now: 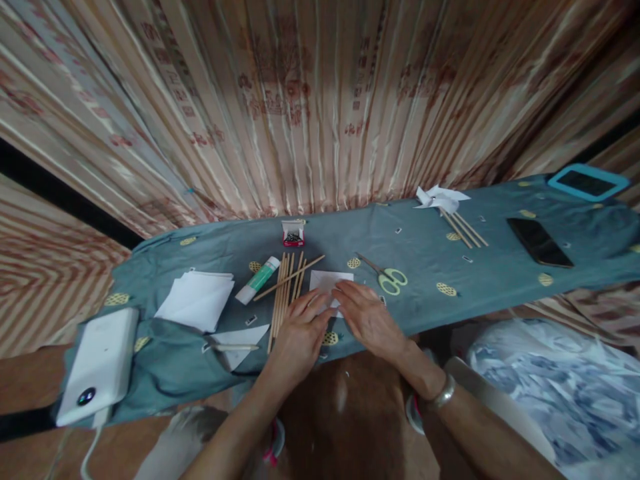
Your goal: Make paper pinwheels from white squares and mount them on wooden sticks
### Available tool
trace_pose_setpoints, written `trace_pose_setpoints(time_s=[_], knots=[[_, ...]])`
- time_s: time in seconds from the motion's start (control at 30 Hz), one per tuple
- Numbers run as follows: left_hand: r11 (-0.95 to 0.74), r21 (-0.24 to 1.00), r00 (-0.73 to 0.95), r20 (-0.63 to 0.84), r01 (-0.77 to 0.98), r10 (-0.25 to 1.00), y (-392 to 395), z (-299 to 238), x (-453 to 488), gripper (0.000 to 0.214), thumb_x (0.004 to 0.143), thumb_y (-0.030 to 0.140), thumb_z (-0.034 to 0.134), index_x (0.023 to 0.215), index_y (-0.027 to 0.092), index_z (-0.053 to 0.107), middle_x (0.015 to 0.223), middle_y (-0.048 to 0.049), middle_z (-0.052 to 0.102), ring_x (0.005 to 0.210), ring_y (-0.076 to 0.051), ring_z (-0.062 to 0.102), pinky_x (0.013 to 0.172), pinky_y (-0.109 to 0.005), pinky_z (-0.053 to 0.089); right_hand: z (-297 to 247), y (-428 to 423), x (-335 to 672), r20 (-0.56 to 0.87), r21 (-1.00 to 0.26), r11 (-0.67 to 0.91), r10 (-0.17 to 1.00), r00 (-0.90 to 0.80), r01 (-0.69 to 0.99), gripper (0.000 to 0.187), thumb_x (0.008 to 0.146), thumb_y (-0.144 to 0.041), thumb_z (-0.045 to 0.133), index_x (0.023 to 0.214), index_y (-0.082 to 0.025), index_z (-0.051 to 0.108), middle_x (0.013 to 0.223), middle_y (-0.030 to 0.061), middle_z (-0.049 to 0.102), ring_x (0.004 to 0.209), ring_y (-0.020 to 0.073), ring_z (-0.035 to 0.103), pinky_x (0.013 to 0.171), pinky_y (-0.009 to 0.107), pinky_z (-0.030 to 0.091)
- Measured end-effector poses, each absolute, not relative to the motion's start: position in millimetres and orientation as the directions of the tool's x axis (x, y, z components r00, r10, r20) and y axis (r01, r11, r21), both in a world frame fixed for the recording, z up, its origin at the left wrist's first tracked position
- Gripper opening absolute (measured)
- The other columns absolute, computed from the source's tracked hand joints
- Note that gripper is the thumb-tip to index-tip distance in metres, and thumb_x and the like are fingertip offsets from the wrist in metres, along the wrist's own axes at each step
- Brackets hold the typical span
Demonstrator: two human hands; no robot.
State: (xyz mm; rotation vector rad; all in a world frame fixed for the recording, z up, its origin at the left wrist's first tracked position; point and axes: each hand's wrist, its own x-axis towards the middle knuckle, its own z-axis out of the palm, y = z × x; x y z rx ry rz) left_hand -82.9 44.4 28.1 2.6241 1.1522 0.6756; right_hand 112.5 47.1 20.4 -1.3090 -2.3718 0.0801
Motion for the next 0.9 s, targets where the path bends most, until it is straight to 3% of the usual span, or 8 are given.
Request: trace_pose_setpoints(time_s=[0.2,0.37,0.5,0.7,0.9], knots=[[-0.627,0.379,0.612,0.176,0.681,0.771,35.5,14.8,-78.9,0.031,0.092,0.016,0.049,0.12,0.014,0.062,0.132,-0.013,0.061,0.13,-0.029,0.049,0.107,-0.052,0.042,7.6,47.8,115.9,0.318,-0.247,0.539,0.83,-0.458,0.806,0.039,0.098,-0.02,0.038,0.128,-0.007,0.057,0.132,0.0186,0.06,0.122,0.0286,0.053,0.102,0.047,0.045],[-0.628,0.364,0.599,0.203,0.688,0.775,34.4,8.4,-82.2,0.03,0.091,0.015,0.05,0.118,0.014,0.062,0.131,-0.0146,0.061,0.129,-0.029,0.052,0.107,-0.054,0.043,5.5,47.9,116.1,0.314,-0.323,0.513,0.851,-0.422,0.795,0.038,0.097,-0.021,0.039,0.131,-0.014,0.056,0.133,0.0164,0.059,0.125,0.0274,0.052,0.102,0.049,0.046],[-0.642,0.36,0.606,0.224,0.676,0.763,37.7,5.7,-84.3,0.03,0.09,0.016,0.051,0.118,0.015,0.063,0.131,-0.0151,0.061,0.129,-0.03,0.051,0.106,-0.054,0.044,7.0,47.8,115.7,0.305,-0.363,0.491,0.866,-0.397,0.792,0.04,0.097,-0.021,0.04,0.132,-0.014,0.055,0.136,0.0173,0.056,0.128,0.0277,0.05,0.104,0.049,0.045],[-0.641,0.379,0.6,0.237,0.667,0.764,41.3,5.1,-85.9,0.031,0.094,0.021,0.046,0.119,0.018,0.063,0.133,-0.0116,0.06,0.132,-0.027,0.048,0.106,-0.046,0.047,3.3,43.9,112.4,0.36,-0.433,0.352,0.912,-0.199,0.83,0.053,0.096,-0.03,0.044,0.145,-0.012,0.038,0.143,0.0215,0.049,0.132,0.0319,0.046,0.106,0.055,0.043],[-0.634,0.382,0.571,0.276,0.673,0.773,38.9,2.9,-83.0,0.033,0.093,0.022,0.044,0.12,0.017,0.063,0.135,-0.0131,0.058,0.13,-0.027,0.05,0.104,-0.046,0.049,2.0,42.8,109.1,0.365,-0.518,0.361,0.913,-0.181,0.775,0.053,0.094,-0.025,0.046,0.144,-0.011,0.038,0.149,0.0211,0.041,0.138,0.0276,0.041,0.11,0.048,0.041]])
